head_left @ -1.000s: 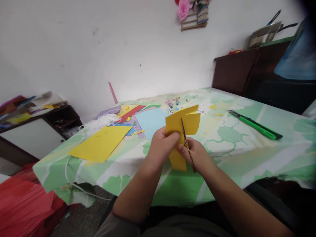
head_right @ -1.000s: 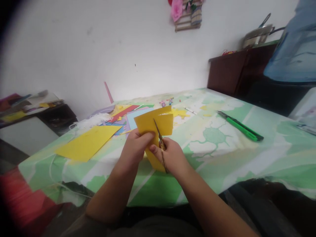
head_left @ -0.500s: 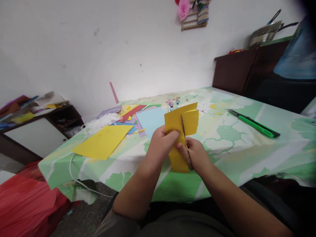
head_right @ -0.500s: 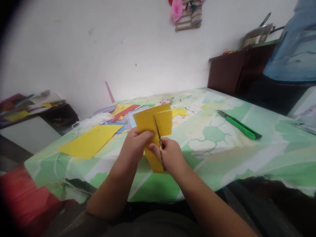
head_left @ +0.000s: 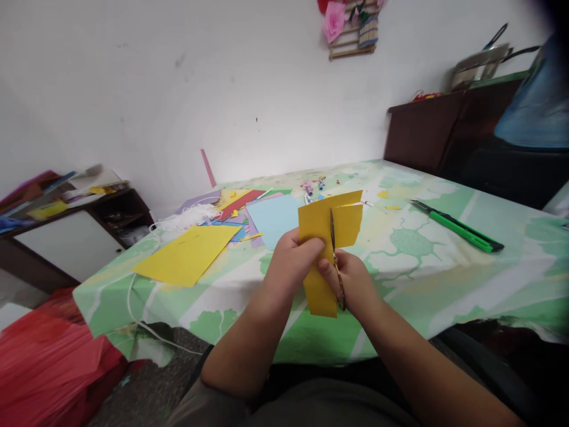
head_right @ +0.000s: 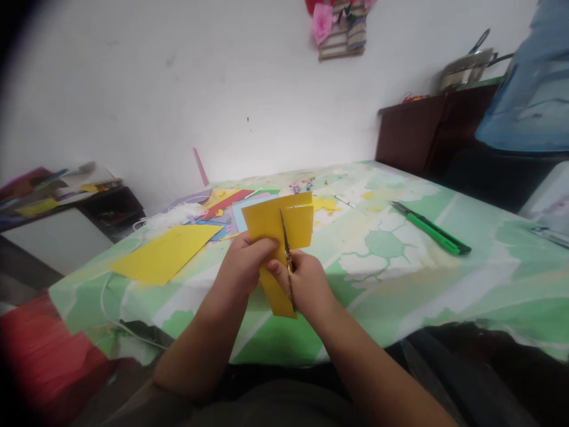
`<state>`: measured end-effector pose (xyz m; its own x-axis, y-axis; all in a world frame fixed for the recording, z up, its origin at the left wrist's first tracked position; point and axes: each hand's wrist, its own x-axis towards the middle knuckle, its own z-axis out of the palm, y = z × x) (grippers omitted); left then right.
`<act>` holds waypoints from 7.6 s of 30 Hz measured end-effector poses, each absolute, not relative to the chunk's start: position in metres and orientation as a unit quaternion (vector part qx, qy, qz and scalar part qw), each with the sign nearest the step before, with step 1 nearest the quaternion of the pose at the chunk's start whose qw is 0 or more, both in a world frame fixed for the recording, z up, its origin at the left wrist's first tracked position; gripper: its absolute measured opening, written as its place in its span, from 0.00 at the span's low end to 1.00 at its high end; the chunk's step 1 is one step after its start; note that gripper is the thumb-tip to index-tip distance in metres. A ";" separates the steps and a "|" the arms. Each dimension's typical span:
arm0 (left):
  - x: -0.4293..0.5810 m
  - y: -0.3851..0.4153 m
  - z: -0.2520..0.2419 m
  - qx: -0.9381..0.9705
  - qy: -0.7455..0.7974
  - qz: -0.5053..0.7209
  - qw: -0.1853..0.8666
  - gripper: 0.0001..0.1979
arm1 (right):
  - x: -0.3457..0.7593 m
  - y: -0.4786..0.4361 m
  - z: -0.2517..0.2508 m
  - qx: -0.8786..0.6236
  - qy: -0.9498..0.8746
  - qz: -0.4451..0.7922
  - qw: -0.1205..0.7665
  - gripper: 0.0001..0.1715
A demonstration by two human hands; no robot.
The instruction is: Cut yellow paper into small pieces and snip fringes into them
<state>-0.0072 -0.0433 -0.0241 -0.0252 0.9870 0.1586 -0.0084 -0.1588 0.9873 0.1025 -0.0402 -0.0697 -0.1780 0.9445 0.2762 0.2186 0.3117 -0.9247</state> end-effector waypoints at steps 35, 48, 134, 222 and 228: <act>0.005 -0.024 -0.007 0.506 0.406 0.629 0.429 0.14 | 0.112 -0.029 -0.074 -0.468 -0.626 0.425 0.456 0.19; -0.017 -0.049 0.003 0.502 0.396 0.659 0.396 0.12 | 0.088 -0.041 -0.065 -0.458 -0.669 0.385 0.442 0.23; -0.039 -0.050 0.005 0.648 0.504 0.452 0.348 0.10 | 0.196 -0.051 -0.050 -0.503 -0.824 0.164 0.202 0.23; -0.018 -0.056 0.015 0.742 0.527 0.321 0.263 0.13 | 0.203 -0.043 -0.060 -0.527 -0.805 0.180 0.205 0.26; -0.014 -0.043 0.010 0.720 0.530 0.347 0.284 0.14 | 0.218 -0.044 -0.074 -0.441 -0.737 0.349 0.374 0.26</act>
<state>-0.0136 -0.0427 0.0102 0.1985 0.9596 0.1993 0.5659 -0.2782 0.7761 0.2184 -0.0439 -0.0743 -0.3304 0.9117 0.2443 0.3891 0.3674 -0.8448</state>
